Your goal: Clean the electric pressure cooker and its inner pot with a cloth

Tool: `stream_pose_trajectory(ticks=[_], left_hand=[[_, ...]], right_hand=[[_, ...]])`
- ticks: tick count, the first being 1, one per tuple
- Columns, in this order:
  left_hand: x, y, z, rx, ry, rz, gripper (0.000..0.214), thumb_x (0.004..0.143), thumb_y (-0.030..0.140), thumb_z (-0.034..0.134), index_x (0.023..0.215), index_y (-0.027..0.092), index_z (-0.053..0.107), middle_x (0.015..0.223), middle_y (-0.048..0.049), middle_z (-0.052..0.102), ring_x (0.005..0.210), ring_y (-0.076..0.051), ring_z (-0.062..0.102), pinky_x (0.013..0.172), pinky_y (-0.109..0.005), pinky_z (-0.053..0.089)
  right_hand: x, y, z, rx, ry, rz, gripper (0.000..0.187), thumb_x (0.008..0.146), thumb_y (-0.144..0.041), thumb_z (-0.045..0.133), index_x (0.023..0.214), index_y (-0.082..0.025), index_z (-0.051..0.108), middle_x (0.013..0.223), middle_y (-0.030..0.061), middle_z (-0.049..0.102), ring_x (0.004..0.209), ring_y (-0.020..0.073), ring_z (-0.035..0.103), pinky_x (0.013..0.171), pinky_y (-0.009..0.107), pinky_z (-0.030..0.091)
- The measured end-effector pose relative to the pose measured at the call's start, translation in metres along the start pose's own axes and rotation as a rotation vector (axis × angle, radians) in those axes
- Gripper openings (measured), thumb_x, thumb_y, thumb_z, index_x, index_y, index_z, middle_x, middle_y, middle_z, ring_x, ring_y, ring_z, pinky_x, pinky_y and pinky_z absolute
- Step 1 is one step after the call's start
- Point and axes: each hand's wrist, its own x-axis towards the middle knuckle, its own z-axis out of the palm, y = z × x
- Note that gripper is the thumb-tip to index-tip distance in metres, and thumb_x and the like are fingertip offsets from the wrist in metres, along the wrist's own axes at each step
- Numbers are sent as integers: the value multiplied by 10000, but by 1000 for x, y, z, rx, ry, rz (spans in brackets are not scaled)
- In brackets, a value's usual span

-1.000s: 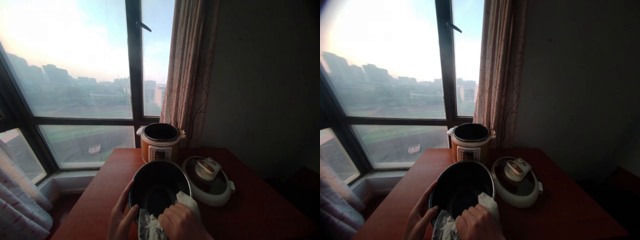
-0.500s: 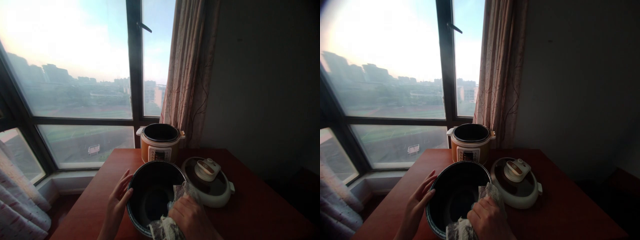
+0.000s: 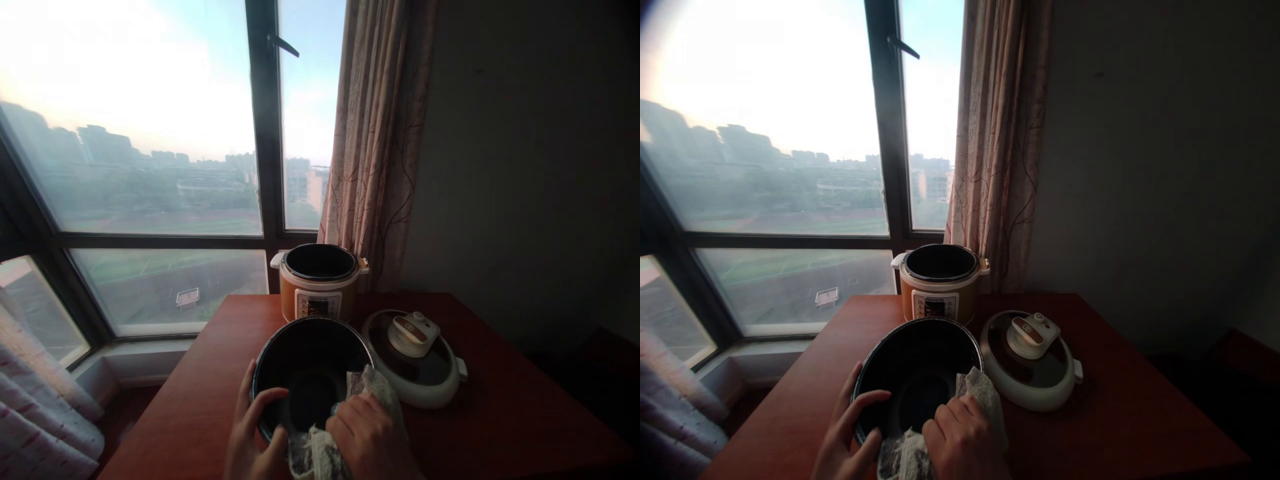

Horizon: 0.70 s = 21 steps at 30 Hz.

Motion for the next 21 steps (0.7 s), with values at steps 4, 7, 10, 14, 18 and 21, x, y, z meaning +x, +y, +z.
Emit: stream_pose_trajectory(ticks=[4,7,10,14,18,21], left_hand=[[17,-5,-13,-48,-93,-39,62,638,236,626,661,235,684,1566,-60,418,1465,-398,299,1156,-512,315],[35,-10,-28,-119,-240,-46,75,662,294,640,650,225,666,1563,-92,426,1441,-407,341,1076,-500,419],[57,-13,-42,-175,-417,-37,194,696,415,688,667,223,670,1581,-104,403,1412,-418,386,1009,-490,469],[78,-14,-47,-221,-532,-34,237,704,443,709,658,216,658,1586,-107,396,1418,-426,372,1018,-501,453],[76,-12,-32,-395,-446,-96,224,654,421,727,678,208,661,1587,-93,398,1414,-439,378,1062,-527,422],[65,-12,-20,-585,-309,-178,236,649,413,744,772,215,700,1572,-79,428,1368,-443,448,1052,-535,447]], right_hand=[[1,0,3,29,-41,-59,170,809,-71,490,727,-220,486,648,-24,564,611,153,495,646,323,279],[0,4,-2,40,-66,-118,177,837,-94,476,712,-218,490,626,-28,553,588,143,480,616,323,272],[0,15,-15,107,-151,-167,144,855,-124,500,747,-216,520,667,-35,581,633,131,516,653,301,318],[-1,27,-28,217,-266,-107,51,832,-183,592,829,-222,558,772,-35,639,752,139,576,758,285,373],[-6,25,-20,197,-216,-61,63,850,-178,599,824,-227,568,755,-39,633,734,142,573,764,290,379],[-10,22,-11,166,-168,-40,76,857,-166,593,820,-230,572,753,-37,630,735,147,575,777,292,376]])
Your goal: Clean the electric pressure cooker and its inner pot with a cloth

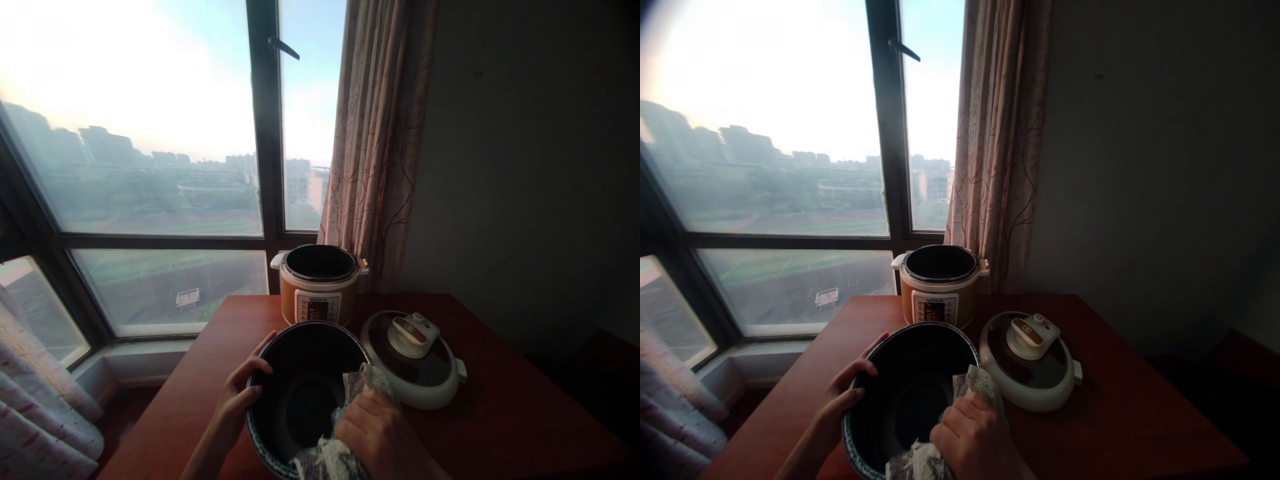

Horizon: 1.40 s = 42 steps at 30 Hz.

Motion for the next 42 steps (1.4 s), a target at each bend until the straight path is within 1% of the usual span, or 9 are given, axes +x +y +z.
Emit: stream_pose_trajectory(ticks=[3,8,13,19,24,31,35,38,42], left_hand=[[-8,-6,4,20,157,14,251,733,435,729,872,227,737,1516,-76,507,1331,-408,507,1079,-511,444],[-25,-9,-6,346,361,76,293,805,509,682,918,250,759,1347,-71,662,1302,-350,553,1135,-478,398],[-49,-15,2,553,369,177,293,793,516,671,945,291,781,1414,-48,611,1328,-366,526,1124,-488,413],[-64,-22,26,675,345,232,373,794,412,693,1153,319,730,1622,-9,334,1469,-347,323,1190,-502,290],[-61,-22,18,706,352,241,370,772,377,696,1131,295,730,1590,-42,398,1457,-344,348,1176,-505,307],[-43,-7,-2,629,202,191,327,727,306,662,1033,250,762,1507,-115,504,1410,-376,421,1145,-513,352],[-24,1,-19,529,46,148,259,715,261,655,946,228,769,1532,-117,474,1392,-392,439,1104,-500,407],[-8,6,-28,449,-60,126,102,711,246,643,743,208,732,1537,-102,472,1362,-407,467,1067,-503,439],[7,12,-25,392,-101,71,80,680,193,612,611,191,653,1539,-87,474,1341,-408,486,1083,-523,412]], right_hand=[[0,-1,7,-9,65,9,90,842,-195,617,785,-233,559,728,-39,611,710,151,559,747,296,361],[4,-9,9,-36,133,41,135,802,-115,554,733,-225,518,691,-31,567,669,154,507,697,309,310],[14,-24,15,-104,230,69,170,809,-71,496,721,-218,496,662,-21,536,638,161,476,691,321,280],[25,-39,31,-199,352,109,241,807,-2,437,707,-216,487,618,-10,501,604,173,426,683,329,264],[29,-41,29,-214,409,90,311,882,-6,372,679,-210,491,593,-6,495,587,174,419,667,331,270],[29,-38,22,-179,373,-62,303,906,-13,364,773,-188,572,596,-17,528,564,155,433,630,329,274],[19,-21,11,-60,207,-134,222,906,-85,406,834,-196,584,660,-18,593,620,148,508,655,320,304],[11,-4,1,74,50,-140,88,897,-223,502,883,-216,589,718,-31,638,689,141,559,705,308,336],[5,8,2,134,-18,-103,73,846,-264,560,902,-232,595,743,-36,657,729,145,576,744,308,350]])
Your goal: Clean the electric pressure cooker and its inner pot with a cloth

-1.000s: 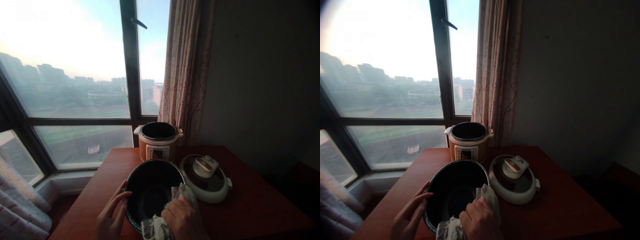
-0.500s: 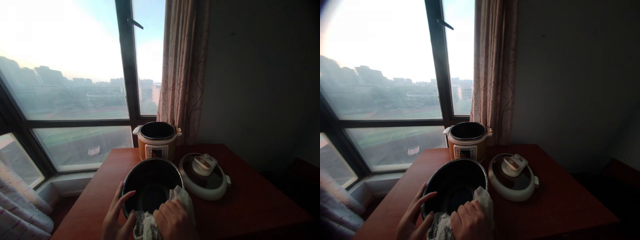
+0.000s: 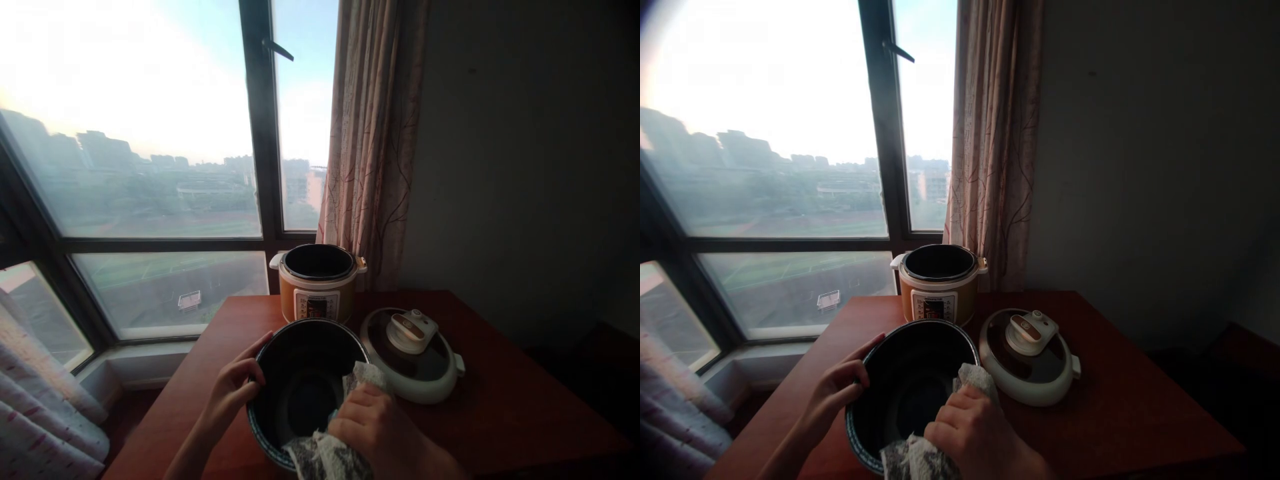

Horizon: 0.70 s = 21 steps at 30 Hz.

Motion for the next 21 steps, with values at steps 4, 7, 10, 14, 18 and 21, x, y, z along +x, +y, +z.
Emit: stream_pose_trajectory(ticks=[4,7,10,14,18,21], left_hand=[[3,0,7,15,28,37,115,722,243,608,628,191,648,1512,-105,506,1304,-404,528,1051,-511,449],[0,-7,8,132,114,117,227,828,354,574,740,202,719,1457,-119,564,1272,-371,572,1027,-473,483],[-7,-14,7,297,262,117,281,866,410,557,877,224,767,1337,-122,663,1190,-330,645,993,-439,520],[-20,-15,9,458,362,126,293,849,443,570,887,241,780,1259,-119,709,1131,-317,686,971,-428,547],[-38,-11,23,581,382,192,286,838,466,592,917,271,785,1350,-111,653,1218,-328,632,987,-451,533],[-48,-9,40,615,411,217,281,836,443,612,993,274,774,1491,-107,527,1347,-340,511,1049,-484,473]], right_hand=[[-2,-1,12,-49,83,34,87,844,-242,515,856,-235,601,695,-22,619,696,154,546,727,321,343],[-2,-5,18,-79,155,67,105,846,-232,502,835,-240,606,682,-18,595,689,161,533,729,323,345],[2,-11,20,-104,193,92,80,836,-242,522,826,-242,601,688,-21,588,689,164,522,746,321,343],[13,-20,22,-164,218,122,80,828,-196,520,779,-232,572,680,-21,572,668,164,494,708,325,305],[25,-31,25,-212,307,141,158,842,-114,480,751,-219,556,651,-18,548,635,165,460,674,331,273],[32,-38,27,-237,367,158,219,869,-68,440,786,-212,583,650,-14,549,628,170,450,679,332,267]])
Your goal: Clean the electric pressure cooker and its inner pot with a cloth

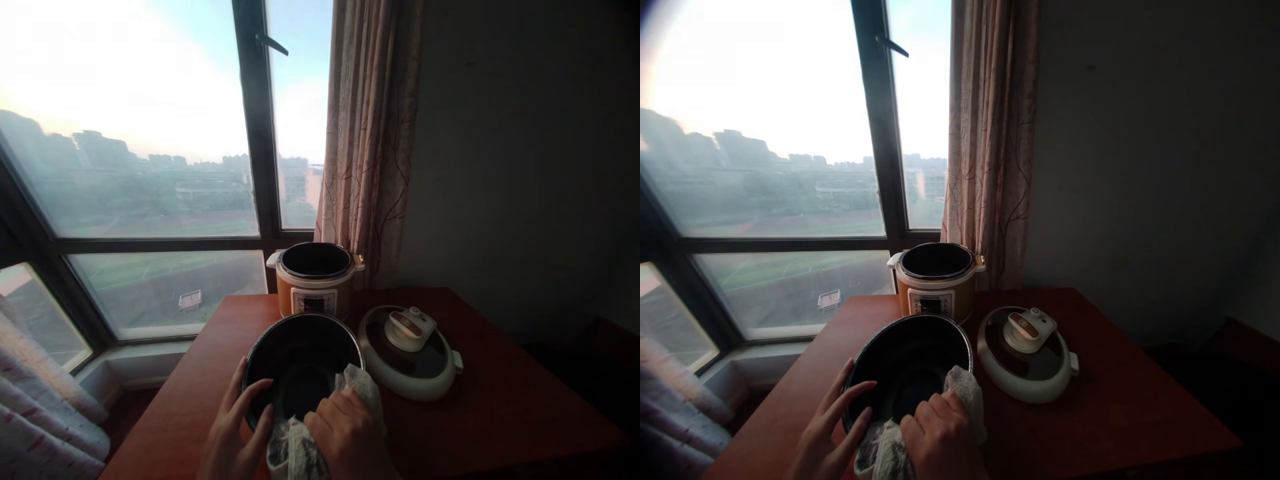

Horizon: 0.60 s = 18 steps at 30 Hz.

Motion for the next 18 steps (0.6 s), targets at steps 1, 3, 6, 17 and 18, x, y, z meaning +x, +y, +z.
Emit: stream_pose_trajectory(ticks=[1,3,6,17,18], left_hand=[[-3,3,3,-5,10,-7,283,840,430,610,1010,267,768,1524,-109,485,1378,-343,473,1068,-494,449],[-6,6,6,-37,16,-40,283,851,404,598,1033,255,757,1550,-116,447,1407,-342,433,1090,-505,418],[-5,4,4,-109,-26,-78,269,848,365,589,1031,256,754,1545,-112,456,1410,-332,432,1097,-484,414],[38,-24,-23,-305,-296,-84,307,761,287,652,1037,247,780,1541,-118,461,1408,-380,422,1091,-477,430],[45,-28,-25,-360,-343,-79,300,782,300,656,1051,247,778,1558,-117,438,1416,-381,410,1082,-475,441]], right_hand=[[1,-2,0,-7,15,6,237,875,-55,429,794,-210,588,647,-13,545,624,171,446,681,332,267],[2,-4,1,-22,34,9,257,880,-34,417,794,-206,589,635,-14,534,615,169,441,683,329,267],[-1,-2,1,-25,9,-26,231,884,-47,433,814,-203,589,638,-18,541,615,165,459,683,327,275],[4,44,-33,233,-513,-105,192,796,-379,634,913,-233,590,839,-15,657,823,171,576,820,318,375],[6,49,-37,253,-544,-99,184,801,-373,630,916,-234,592,856,-14,663,845,170,579,851,316,376]])
